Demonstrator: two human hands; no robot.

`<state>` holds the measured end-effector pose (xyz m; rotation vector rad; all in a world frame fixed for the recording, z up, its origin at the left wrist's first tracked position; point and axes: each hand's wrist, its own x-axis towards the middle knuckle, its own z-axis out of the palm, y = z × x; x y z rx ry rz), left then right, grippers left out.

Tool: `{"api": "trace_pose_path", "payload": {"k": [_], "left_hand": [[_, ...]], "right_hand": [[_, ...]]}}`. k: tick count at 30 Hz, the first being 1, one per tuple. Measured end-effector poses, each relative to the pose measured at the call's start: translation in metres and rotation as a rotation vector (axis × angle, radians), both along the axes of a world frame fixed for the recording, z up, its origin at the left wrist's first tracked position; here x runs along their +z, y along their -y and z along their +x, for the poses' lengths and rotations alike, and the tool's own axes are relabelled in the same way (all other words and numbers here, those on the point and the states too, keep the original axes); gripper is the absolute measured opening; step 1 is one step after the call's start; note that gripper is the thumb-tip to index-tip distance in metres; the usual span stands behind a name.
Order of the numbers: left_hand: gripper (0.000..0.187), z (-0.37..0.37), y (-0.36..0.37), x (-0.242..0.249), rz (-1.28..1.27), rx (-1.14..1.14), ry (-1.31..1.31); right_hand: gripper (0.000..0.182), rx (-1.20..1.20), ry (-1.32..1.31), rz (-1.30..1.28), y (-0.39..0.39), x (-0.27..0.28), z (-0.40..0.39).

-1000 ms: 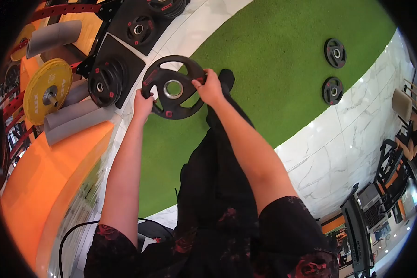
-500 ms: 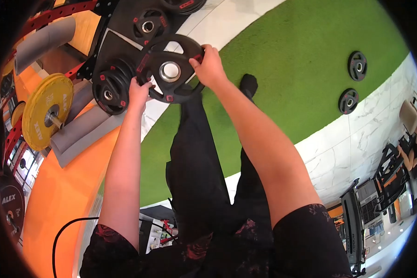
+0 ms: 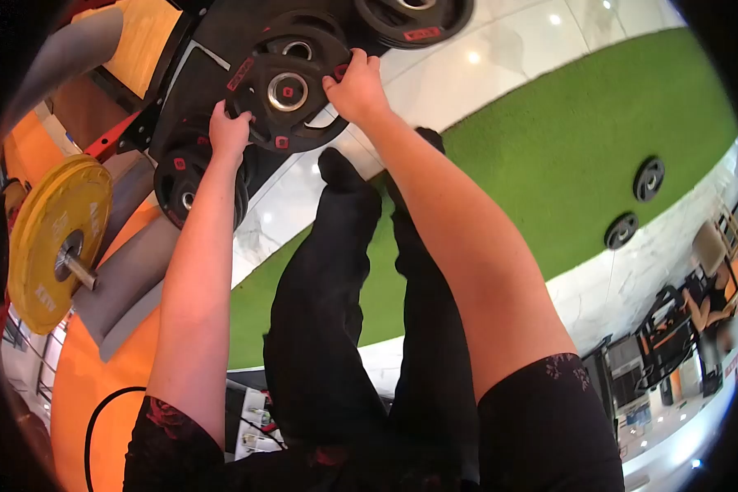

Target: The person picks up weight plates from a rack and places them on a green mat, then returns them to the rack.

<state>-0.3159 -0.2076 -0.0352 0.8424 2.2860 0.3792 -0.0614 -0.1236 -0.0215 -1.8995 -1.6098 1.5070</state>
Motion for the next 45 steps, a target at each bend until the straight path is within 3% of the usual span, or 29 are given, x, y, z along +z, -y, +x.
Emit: {"api": "trace_pose_path", "payload": {"k": [3, 8, 11, 12, 17, 22, 28, 30, 31, 33, 35, 37, 39, 41, 45], "left_hand": [[0.049, -0.022, -0.017, -0.050, 0.004, -0.053, -0.138], [0.028, -0.033, -0.045, -0.107, -0.002, -0.026, -0.123], [0.029, -0.033, -0.053, -0.121, -0.025, -0.080, -0.155], [0.038, -0.034, -0.052, -0.129, -0.032, -0.150, -0.200], [0.054, -0.035, -0.052, -0.145, -0.061, -0.163, -0.199], [0.056, -0.031, -0.053, -0.140, -0.090, -0.156, -0.210], [0.060, -0.035, -0.054, -0.135, -0.166, -0.247, -0.188], [0.063, -0.036, -0.046, -0.137, -0.112, -0.213, -0.159], [0.063, -0.037, -0.041, -0.137, -0.119, -0.231, -0.163], [0.067, -0.032, -0.038, -0.125, 0.004, -0.038, 0.128], [0.066, -0.022, -0.042, -0.099, -0.023, -0.089, 0.079], [0.065, -0.005, -0.043, -0.067, -0.050, -0.152, 0.035], [0.060, 0.017, -0.046, -0.041, -0.003, -0.078, 0.143], [0.052, 0.040, -0.048, -0.028, 0.009, -0.109, 0.196], [0.045, 0.112, -0.072, 0.007, 0.060, -0.171, 0.365]], "right_hand": [[0.070, 0.059, 0.000, -0.050, -0.023, -0.055, -0.022], [0.061, 0.168, 0.110, 0.002, -0.048, -0.112, -0.047], [0.058, 0.141, 0.247, 0.068, -0.048, -0.139, -0.054], [0.085, 0.099, 0.182, 0.036, -0.053, -0.138, -0.055], [0.085, 0.063, 0.218, -0.018, -0.047, -0.131, -0.064], [0.084, 0.055, 0.333, 0.010, -0.046, -0.136, -0.075], [0.077, 0.135, 0.422, -0.151, -0.064, -0.120, -0.082], [0.072, 0.547, 0.582, -0.137, -0.071, -0.117, -0.083], [0.072, 0.532, 0.574, -0.148, -0.075, -0.117, -0.082], [0.070, 0.322, 0.425, -0.288, -0.080, -0.109, -0.075], [0.069, 0.287, 0.402, -0.263, -0.073, -0.090, -0.064], [0.070, 0.312, 0.246, -0.075, -0.055, -0.051, -0.043], [0.076, 0.261, 0.213, -0.176, -0.039, -0.020, -0.014], [0.064, 0.093, 0.204, -0.031, 0.001, -0.020, 0.020], [0.063, -0.068, 0.157, -0.119, 0.045, 0.032, 0.113]]}}
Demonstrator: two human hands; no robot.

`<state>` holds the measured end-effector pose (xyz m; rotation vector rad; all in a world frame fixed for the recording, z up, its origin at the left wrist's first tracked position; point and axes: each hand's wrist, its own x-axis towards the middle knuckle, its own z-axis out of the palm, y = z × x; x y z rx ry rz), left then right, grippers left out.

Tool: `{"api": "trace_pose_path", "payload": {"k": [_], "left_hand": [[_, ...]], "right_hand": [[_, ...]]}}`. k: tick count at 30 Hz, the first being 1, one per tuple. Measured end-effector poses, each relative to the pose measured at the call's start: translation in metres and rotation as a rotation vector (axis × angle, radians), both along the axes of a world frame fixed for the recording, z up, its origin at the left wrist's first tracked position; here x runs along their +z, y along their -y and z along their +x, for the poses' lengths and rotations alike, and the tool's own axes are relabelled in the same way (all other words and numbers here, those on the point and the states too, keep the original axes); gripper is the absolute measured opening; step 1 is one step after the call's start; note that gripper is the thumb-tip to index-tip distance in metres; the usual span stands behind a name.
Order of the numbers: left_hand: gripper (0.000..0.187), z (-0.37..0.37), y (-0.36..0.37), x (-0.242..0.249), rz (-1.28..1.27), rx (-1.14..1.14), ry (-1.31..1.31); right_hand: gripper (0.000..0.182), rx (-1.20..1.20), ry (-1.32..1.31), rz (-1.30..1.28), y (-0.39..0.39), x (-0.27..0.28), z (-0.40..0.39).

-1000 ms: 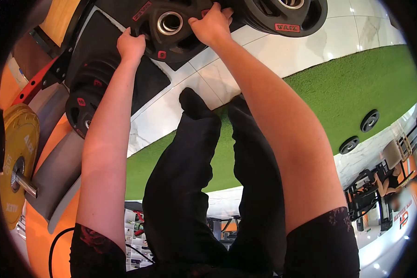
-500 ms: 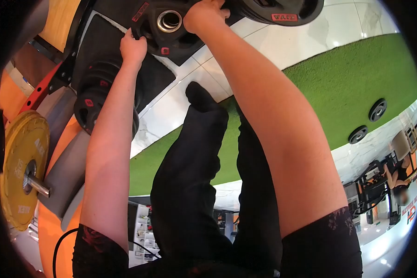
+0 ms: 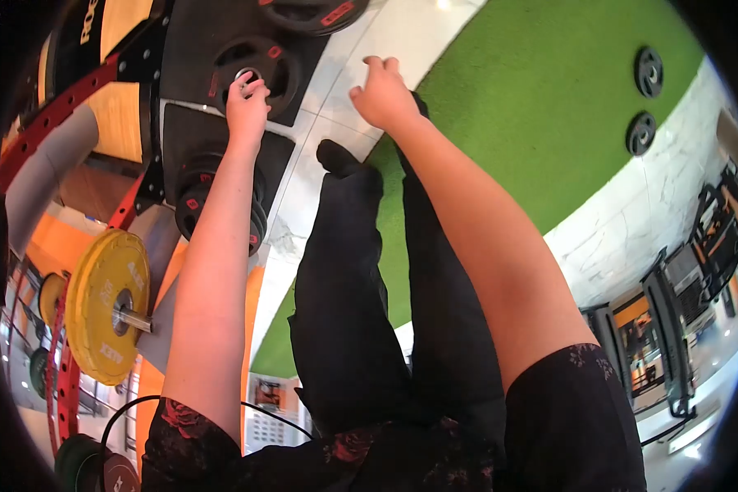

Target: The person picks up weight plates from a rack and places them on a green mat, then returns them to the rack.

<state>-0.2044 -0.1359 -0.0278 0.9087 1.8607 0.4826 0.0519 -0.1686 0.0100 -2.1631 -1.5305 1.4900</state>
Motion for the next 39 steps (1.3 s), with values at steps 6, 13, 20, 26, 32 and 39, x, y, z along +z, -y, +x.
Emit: {"api": "trace_pose_path", "payload": {"k": [6, 13, 20, 26, 32, 39], "left_hand": [[0.042, 0.129, -0.027, 0.083, 0.082, -0.296, 0.025], [0.043, 0.265, -0.002, 0.188, 0.254, -0.615, 0.087], [0.044, 0.437, 0.086, 0.218, 0.152, -0.794, 0.110], [0.046, 0.632, 0.176, 0.237, 0.110, -0.923, 0.054], [0.045, 0.806, 0.227, 0.257, 0.134, -0.999, 0.082], [0.046, 0.938, 0.250, 0.242, 0.162, -1.052, 0.108]], "right_hand": [[0.059, -0.297, 0.113, 0.001, 0.059, 0.064, 0.133], [0.055, -0.695, 0.159, 0.160, 0.146, 0.163, 0.240], [0.057, -0.943, 0.072, 0.204, 0.232, 0.170, 0.377], [0.057, -1.091, 0.094, 0.185, 0.354, 0.188, 0.547], [0.058, -1.088, 0.206, 0.041, 0.453, 0.223, 0.699], [0.057, -1.240, 0.252, -0.020, 0.478, 0.215, 0.835]]}}
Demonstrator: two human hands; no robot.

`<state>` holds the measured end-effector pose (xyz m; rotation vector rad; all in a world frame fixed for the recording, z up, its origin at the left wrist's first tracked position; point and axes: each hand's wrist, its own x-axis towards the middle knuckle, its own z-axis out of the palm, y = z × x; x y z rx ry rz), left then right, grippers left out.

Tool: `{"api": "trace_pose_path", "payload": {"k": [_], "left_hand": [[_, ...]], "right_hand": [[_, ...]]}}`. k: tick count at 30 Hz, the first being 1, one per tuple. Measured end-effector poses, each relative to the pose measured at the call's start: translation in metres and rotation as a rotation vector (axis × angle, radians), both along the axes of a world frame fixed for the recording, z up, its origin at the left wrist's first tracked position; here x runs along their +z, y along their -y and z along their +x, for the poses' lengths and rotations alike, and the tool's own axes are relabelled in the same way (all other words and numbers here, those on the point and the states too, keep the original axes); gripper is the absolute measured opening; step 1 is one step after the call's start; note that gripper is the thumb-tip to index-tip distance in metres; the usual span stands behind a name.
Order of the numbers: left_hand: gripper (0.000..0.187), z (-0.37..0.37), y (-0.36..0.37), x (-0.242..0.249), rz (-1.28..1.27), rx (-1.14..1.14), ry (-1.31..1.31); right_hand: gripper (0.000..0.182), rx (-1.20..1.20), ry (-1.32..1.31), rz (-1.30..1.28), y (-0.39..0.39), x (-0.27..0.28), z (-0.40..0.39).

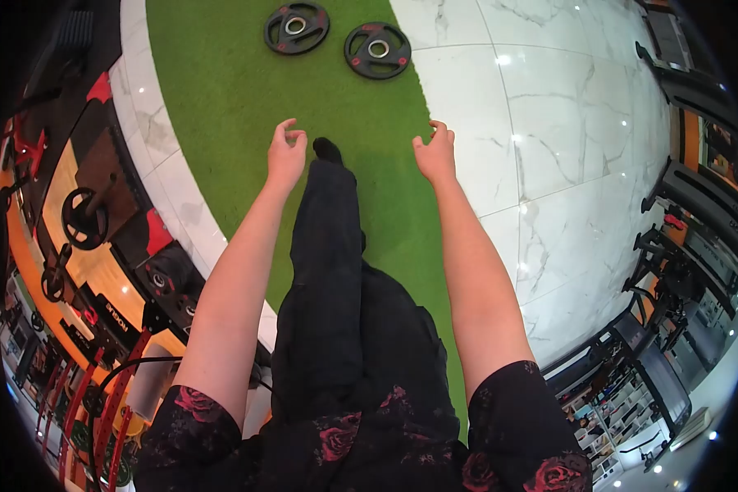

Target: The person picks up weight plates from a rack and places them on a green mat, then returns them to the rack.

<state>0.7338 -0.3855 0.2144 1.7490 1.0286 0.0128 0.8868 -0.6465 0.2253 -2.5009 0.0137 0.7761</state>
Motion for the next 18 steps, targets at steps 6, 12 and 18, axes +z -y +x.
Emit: {"api": "trace_pose_path", "payload": {"k": [6, 12, 18], "left_hand": [[0.045, 0.107, -0.009, -0.039, -0.127, 0.000, -0.084], [0.045, 0.185, -0.033, -0.100, -0.087, -0.089, -0.158], [0.046, 0.244, -0.040, -0.191, 0.042, -0.072, -0.231]], "right_hand": [[0.055, 0.037, 0.082, -0.061, -0.020, -0.029, 0.118], [0.059, 0.083, 0.038, -0.060, -0.045, -0.079, 0.206], [0.060, 0.163, -0.066, -0.133, -0.053, -0.176, 0.272]]}}
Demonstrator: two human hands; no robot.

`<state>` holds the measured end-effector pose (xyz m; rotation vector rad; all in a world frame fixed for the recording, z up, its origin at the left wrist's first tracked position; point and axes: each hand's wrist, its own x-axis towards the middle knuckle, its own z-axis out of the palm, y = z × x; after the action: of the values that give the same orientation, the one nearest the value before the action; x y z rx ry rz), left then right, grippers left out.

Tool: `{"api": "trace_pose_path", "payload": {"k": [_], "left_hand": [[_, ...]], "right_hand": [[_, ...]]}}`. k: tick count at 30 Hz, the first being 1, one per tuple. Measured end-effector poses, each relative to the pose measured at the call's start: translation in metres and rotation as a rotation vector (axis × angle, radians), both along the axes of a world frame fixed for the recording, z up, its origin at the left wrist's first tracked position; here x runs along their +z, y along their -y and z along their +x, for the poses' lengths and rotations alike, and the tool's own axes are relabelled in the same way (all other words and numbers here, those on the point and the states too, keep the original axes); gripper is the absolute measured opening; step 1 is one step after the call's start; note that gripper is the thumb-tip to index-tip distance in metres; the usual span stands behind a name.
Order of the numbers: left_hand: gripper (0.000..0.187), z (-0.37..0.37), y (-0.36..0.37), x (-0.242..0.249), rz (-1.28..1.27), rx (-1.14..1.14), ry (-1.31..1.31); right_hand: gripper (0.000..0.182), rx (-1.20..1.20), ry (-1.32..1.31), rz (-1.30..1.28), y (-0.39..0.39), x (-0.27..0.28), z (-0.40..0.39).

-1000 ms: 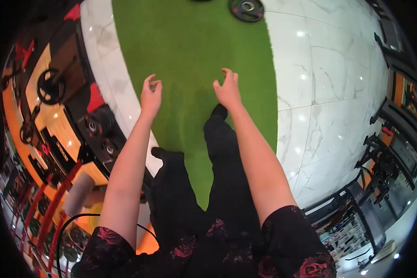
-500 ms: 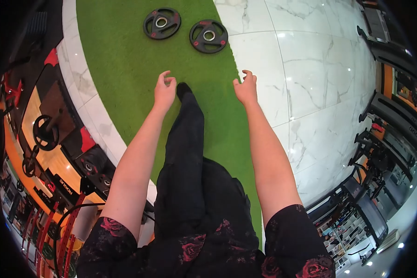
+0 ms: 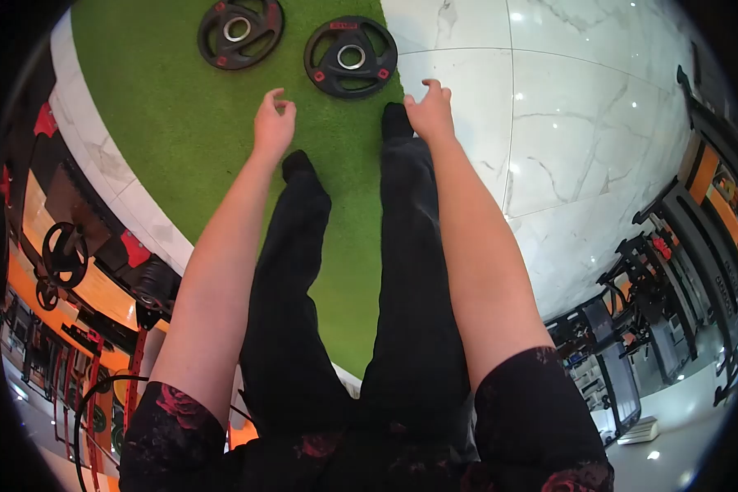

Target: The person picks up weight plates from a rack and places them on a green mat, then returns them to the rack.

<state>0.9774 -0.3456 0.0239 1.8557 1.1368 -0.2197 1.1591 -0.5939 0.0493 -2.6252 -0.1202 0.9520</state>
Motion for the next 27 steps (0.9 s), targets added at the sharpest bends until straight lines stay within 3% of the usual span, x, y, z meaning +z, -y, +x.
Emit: {"api": "trace_pose_path", "payload": {"k": [8, 11, 13, 18, 23, 27], "left_hand": [[0.053, 0.050, 0.005, -0.138, 0.060, 0.069, -0.148], [0.059, 0.059, 0.010, -0.164, -0.009, 0.118, -0.201], [0.061, 0.070, 0.014, -0.175, 0.093, 0.151, -0.276], [0.055, 0.088, 0.013, -0.179, 0.076, 0.283, -0.355], [0.049, 0.081, 0.002, -0.189, 0.172, 0.044, -0.247], [0.045, 0.074, 0.012, -0.169, 0.131, 0.036, -0.306]], "right_hand": [[0.065, 0.134, -0.058, 0.042, -0.034, -0.167, 0.060], [0.061, 0.177, -0.090, 0.062, -0.054, -0.186, 0.066], [0.057, 0.175, -0.103, 0.028, -0.060, -0.203, 0.065], [0.050, 0.228, -0.051, -0.069, -0.075, -0.208, 0.064], [0.046, 0.255, -0.069, -0.092, -0.079, -0.212, 0.078], [0.043, 0.257, -0.034, -0.028, -0.064, -0.197, 0.073]]}}
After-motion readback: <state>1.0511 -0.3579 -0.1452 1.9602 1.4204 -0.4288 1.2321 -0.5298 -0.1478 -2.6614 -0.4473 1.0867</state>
